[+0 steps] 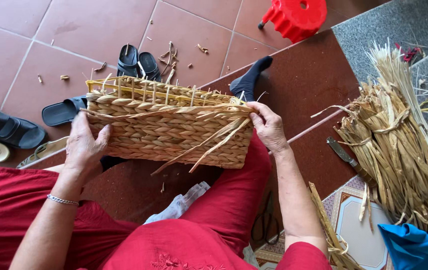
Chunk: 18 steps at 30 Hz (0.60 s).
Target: The person sits on the floor and weaves a rectangular basket by hand, interlacing dried palm strips through a vertical frame. They repeatedly pull and tuck the strips to build up the basket walls, occasionally adjusting the frame and trimming excess material.
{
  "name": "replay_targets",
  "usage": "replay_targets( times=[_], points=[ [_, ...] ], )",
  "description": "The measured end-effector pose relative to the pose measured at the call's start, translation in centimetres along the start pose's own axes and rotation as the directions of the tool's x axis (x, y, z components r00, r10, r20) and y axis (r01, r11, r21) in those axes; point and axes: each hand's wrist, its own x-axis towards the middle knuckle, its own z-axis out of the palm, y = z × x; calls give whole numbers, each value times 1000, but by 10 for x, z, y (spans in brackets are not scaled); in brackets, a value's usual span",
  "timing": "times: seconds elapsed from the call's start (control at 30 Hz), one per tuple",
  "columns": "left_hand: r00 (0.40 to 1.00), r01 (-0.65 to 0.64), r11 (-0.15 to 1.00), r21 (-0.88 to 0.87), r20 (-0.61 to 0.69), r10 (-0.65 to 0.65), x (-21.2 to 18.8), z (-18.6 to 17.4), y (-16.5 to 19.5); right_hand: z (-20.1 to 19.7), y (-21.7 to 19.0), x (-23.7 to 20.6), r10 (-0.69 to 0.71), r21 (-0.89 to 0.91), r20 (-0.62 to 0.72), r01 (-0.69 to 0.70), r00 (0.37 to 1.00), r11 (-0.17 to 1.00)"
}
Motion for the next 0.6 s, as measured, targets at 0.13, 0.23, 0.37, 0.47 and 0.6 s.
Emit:
replay_targets(
  times=[0.13, 0.23, 0.37, 0.47, 0.6],
  points=[
    [925, -234, 961, 150, -269, 267, 4, -6, 35, -3, -17, 5, -264, -322, -47, 235, 964, 917],
    [860, -378, 915, 143, -313, 404, 4, -3, 72, -2, -20, 9, -289, -355, -35, 258, 957, 899],
    [869, -487, 825, -287, -62, 491, -5, 16, 120, -1, -13, 13, -374, -369, -20, 341, 927, 865],
    [814, -478, 762, -437, 107, 571, -6, 37, 142, 1, -8, 15, -371, -393, 9, 344, 929, 853],
    [772, -437, 720, -539, 185, 608, 6, 76, 167, 1, -4, 17, -235, -224, -37, 221, 971, 949]
  ],
)
